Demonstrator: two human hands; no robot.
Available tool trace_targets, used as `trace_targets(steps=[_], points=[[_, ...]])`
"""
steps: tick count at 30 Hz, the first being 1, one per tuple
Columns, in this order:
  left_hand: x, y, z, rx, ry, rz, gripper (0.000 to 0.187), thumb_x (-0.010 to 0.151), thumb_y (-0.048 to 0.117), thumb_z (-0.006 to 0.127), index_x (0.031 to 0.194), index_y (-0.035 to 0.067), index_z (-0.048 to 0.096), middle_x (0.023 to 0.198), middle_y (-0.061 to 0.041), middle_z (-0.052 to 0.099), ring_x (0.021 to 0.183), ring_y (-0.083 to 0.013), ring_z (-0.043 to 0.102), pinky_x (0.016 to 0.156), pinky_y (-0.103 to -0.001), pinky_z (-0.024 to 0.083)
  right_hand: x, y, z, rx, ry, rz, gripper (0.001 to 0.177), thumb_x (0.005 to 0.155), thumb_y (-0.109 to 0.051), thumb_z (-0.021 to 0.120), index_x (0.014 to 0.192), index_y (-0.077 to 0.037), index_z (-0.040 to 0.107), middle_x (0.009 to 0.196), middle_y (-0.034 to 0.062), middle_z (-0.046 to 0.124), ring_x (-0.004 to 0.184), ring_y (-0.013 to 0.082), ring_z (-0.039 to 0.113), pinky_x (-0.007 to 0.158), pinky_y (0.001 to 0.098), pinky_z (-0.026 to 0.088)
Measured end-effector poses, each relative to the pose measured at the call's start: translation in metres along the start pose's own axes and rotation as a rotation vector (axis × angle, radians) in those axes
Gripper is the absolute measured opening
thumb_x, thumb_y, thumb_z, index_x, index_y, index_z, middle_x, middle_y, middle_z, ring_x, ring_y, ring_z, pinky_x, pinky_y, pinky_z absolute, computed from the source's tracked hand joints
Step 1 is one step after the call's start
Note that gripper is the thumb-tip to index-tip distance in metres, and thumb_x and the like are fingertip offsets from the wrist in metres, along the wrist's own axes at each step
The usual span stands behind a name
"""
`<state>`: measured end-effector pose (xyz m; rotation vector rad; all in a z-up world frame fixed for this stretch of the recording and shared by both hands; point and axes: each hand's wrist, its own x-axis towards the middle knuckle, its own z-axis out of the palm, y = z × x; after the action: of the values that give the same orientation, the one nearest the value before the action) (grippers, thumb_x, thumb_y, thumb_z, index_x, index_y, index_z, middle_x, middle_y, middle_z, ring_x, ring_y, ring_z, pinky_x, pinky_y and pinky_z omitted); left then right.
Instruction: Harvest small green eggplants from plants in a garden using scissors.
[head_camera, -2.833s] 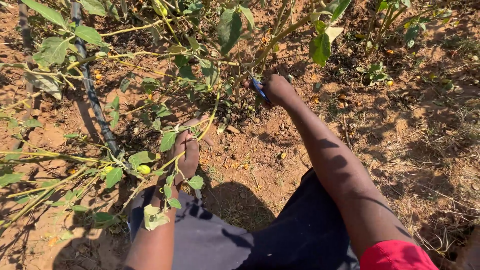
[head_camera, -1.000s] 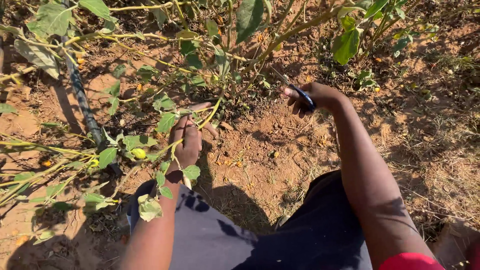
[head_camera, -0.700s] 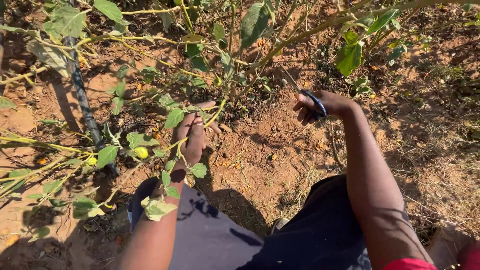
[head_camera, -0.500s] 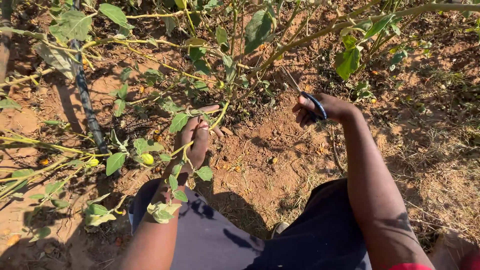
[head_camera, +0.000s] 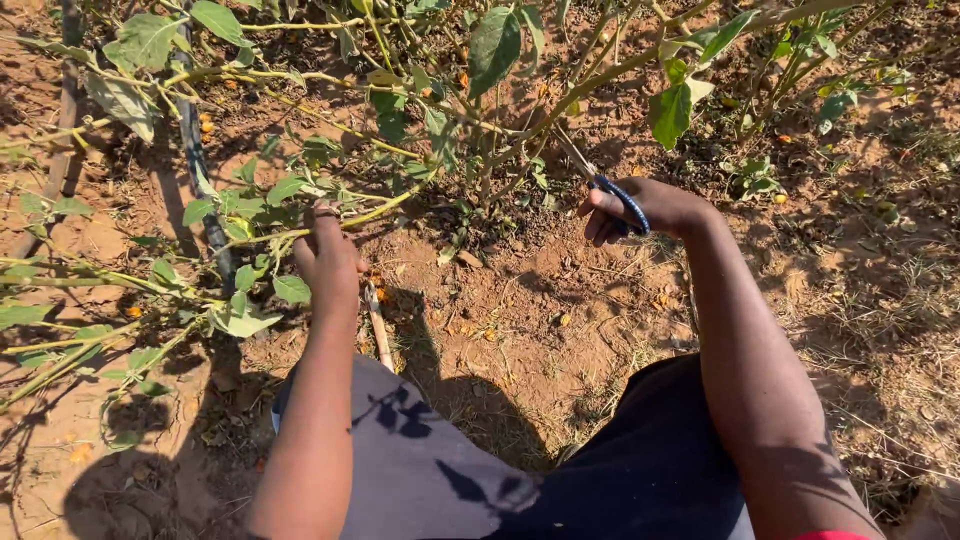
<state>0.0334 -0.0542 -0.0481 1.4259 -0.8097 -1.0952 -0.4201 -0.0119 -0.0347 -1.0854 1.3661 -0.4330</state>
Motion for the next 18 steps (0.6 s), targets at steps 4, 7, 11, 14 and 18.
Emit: trace_targets(steps=[4, 7, 11, 14, 18], points=[[-0.002, 0.005, -0.007, 0.036, -0.046, -0.001, 0.041, 0.102, 0.053, 0.056, 0.098, 0.013, 0.047, 0.059, 0.001, 0.047, 0.046, -0.0089, 0.046, 0.043, -0.026, 0.042, -0.002, -0.012, 0.008, -0.078, 0.0, -0.018, 0.089, 0.07, -0.074, 0.066, 0.118, 0.002, 0.07, 0.095, 0.017, 0.081, 0.085, 0.0266, 0.081, 0.082, 0.0429, 0.068], [0.003, -0.014, -0.005, -0.078, -0.131, 0.188, 0.047, 0.108, 0.047, 0.061, 0.092, 0.003, 0.05, 0.058, 0.001, 0.041, 0.046, -0.0095, 0.041, 0.043, -0.029, 0.04, -0.008, -0.025, 0.02, -0.133, -0.015, -0.118, 0.089, 0.068, -0.076, 0.067, 0.122, -0.005, 0.071, 0.094, 0.0137, 0.08, 0.086, 0.0242, 0.079, 0.079, 0.0385, 0.066], [-0.047, 0.029, 0.023, -0.127, -0.169, 0.35, 0.041, 0.104, 0.043, 0.057, 0.109, 0.003, 0.062, 0.07, 0.001, 0.049, 0.046, -0.0055, 0.039, 0.04, -0.025, 0.034, -0.023, -0.039, 0.038, -0.197, 0.008, -0.291, 0.086, 0.071, -0.075, 0.069, 0.119, -0.004, 0.074, 0.092, 0.0118, 0.082, 0.086, 0.0224, 0.082, 0.085, 0.0334, 0.063], [-0.065, 0.039, 0.037, 0.037, -0.309, 0.494, 0.039, 0.108, 0.04, 0.052, 0.123, 0.006, 0.059, 0.096, -0.002, 0.057, 0.065, -0.0071, 0.046, 0.052, -0.026, 0.041, -0.029, -0.038, 0.046, -0.024, -0.213, -0.566, 0.084, 0.077, -0.074, 0.072, 0.124, -0.004, 0.069, 0.092, 0.0087, 0.079, 0.084, 0.0199, 0.078, 0.079, 0.0352, 0.065], [-0.092, 0.072, 0.084, 0.328, -0.212, 1.037, 0.026, 0.114, 0.03, 0.054, 0.119, 0.005, 0.059, 0.113, -0.012, 0.061, 0.099, -0.0244, 0.061, 0.088, -0.039, 0.051, -0.049, -0.051, 0.05, 0.039, -0.301, -0.778, 0.078, 0.086, -0.067, 0.074, 0.125, 0.001, 0.072, 0.098, 0.0103, 0.078, 0.086, 0.0192, 0.072, 0.076, 0.0359, 0.057]])
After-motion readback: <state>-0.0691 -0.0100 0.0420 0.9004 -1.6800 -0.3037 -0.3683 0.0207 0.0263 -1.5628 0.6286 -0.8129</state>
